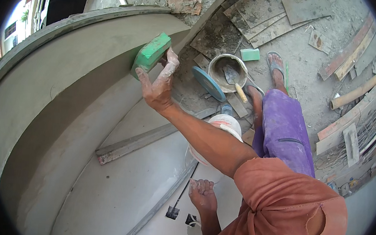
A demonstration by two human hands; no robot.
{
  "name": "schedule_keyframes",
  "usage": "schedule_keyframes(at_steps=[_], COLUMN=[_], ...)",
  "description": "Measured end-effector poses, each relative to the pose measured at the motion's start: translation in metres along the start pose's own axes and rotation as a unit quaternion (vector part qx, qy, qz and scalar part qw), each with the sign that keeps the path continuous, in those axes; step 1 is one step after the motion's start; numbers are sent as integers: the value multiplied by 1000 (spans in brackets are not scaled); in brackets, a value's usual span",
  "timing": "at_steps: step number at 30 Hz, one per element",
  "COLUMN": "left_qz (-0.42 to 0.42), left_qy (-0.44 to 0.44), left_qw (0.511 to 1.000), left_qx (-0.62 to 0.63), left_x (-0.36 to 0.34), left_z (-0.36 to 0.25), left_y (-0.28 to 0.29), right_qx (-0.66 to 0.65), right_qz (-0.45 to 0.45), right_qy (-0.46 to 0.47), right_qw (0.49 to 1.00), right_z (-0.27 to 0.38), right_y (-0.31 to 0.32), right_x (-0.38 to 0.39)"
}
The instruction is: Smoothing plaster on a wall corner using a green sanding block.
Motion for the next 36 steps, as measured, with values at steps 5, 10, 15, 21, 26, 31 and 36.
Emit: schedule_keyframes(at_steps=[5, 10, 15, 21, 26, 31, 36], left_qz=[-7, 22, 7, 18, 13, 14, 40], left_qy=[13, 14, 10, 30, 25, 6, 16], left_qw=[1000, 1000, 1000, 999, 999, 1000, 999], left_qx=[14, -3, -1, 20, 22, -4, -3], left_x=[-8, -7, -14, -18, -22, -28, -28], left_z=[6, 9, 12, 20, 16, 19, 23], left_y=[-6, -15, 0, -12, -13, -15, -21], right_qx=[96, 37, 21, 130, 56, 112, -10], right_qz=[-33, -62, -38, -103, -82, -144, -171], right_qy=[55, -236, -27, -63, -229, -15, -338], right_qw=[993, 969, 999, 984, 968, 983, 925], right_z=[-37, -86, -36, -101, -112, -101, -174], right_y=[4, 38, 8, 44, 58, 31, 98], right_x=[-13, 4, -15, -25, -7, -35, -35])
Point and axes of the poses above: each hand's wrist, its own x-axis away from the middle knuckle, its own y-axis out of the back of the hand, z = x × y, the point moved 2 cm from there along -x, towards the middle knuckle, and after that the axes turned 13 degrees about -x, right-handed, at the moved point
